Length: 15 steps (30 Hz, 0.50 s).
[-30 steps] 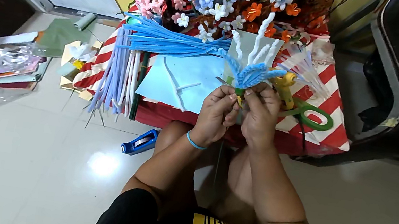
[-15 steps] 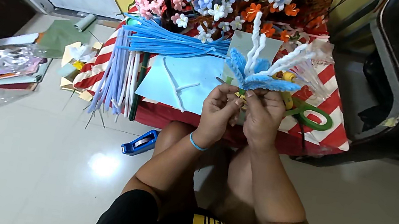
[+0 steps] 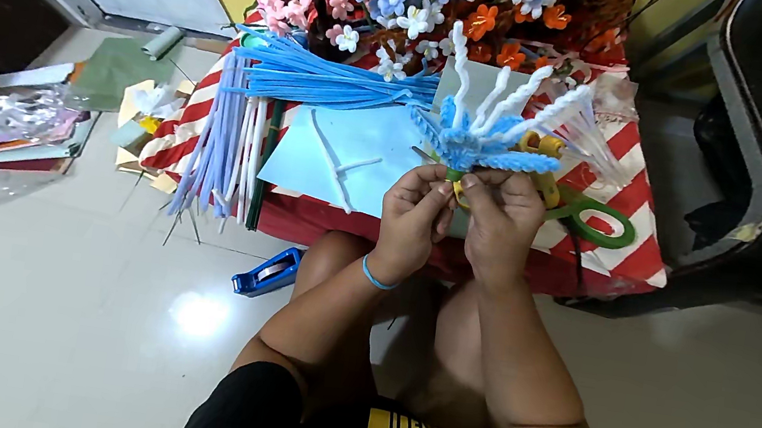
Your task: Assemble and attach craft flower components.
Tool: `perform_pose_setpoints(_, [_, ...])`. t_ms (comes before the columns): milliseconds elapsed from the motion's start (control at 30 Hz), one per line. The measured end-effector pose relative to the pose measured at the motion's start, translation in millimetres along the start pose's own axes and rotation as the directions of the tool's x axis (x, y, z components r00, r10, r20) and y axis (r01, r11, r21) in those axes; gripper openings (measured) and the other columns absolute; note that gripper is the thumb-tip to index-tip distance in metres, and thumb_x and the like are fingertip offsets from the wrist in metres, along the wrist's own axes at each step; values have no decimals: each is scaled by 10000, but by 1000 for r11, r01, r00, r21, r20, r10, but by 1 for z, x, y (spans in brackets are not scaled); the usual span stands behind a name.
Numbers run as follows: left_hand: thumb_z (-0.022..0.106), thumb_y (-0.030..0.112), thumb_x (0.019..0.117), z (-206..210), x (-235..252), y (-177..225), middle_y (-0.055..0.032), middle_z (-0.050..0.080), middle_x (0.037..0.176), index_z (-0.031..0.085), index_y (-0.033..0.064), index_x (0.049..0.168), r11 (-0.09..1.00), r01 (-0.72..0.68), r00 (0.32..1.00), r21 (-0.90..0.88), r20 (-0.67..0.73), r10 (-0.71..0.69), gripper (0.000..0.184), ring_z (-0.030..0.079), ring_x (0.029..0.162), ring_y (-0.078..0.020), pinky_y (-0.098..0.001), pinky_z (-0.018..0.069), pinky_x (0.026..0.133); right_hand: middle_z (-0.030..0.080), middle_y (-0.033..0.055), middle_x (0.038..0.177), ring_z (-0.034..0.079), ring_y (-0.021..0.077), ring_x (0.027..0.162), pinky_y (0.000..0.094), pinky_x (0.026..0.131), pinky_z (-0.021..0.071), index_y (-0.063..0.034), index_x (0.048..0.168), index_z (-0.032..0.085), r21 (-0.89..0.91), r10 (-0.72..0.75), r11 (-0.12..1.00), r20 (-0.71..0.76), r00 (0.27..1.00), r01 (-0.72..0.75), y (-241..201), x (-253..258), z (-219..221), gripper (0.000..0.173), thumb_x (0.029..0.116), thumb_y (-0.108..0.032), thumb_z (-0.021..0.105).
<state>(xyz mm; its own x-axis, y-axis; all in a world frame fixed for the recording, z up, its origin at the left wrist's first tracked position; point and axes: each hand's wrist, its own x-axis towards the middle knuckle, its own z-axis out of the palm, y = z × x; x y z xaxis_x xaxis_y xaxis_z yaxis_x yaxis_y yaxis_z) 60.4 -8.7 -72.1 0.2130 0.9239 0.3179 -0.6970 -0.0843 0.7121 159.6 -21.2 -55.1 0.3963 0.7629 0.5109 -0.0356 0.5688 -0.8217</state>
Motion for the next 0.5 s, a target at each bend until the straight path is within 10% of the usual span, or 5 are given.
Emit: perform_pose_setpoints(500, [553,30,1021,-3,0,-2,-14,671,780,587,122,1137,995,-30,997,98,78,22,152,580,541,-31,-165,500,502,730,-52,885,682,32,769,222,704,594,-146,930,717,169,94,982,-40,995,-86,-5,2,0,271,864,101,626])
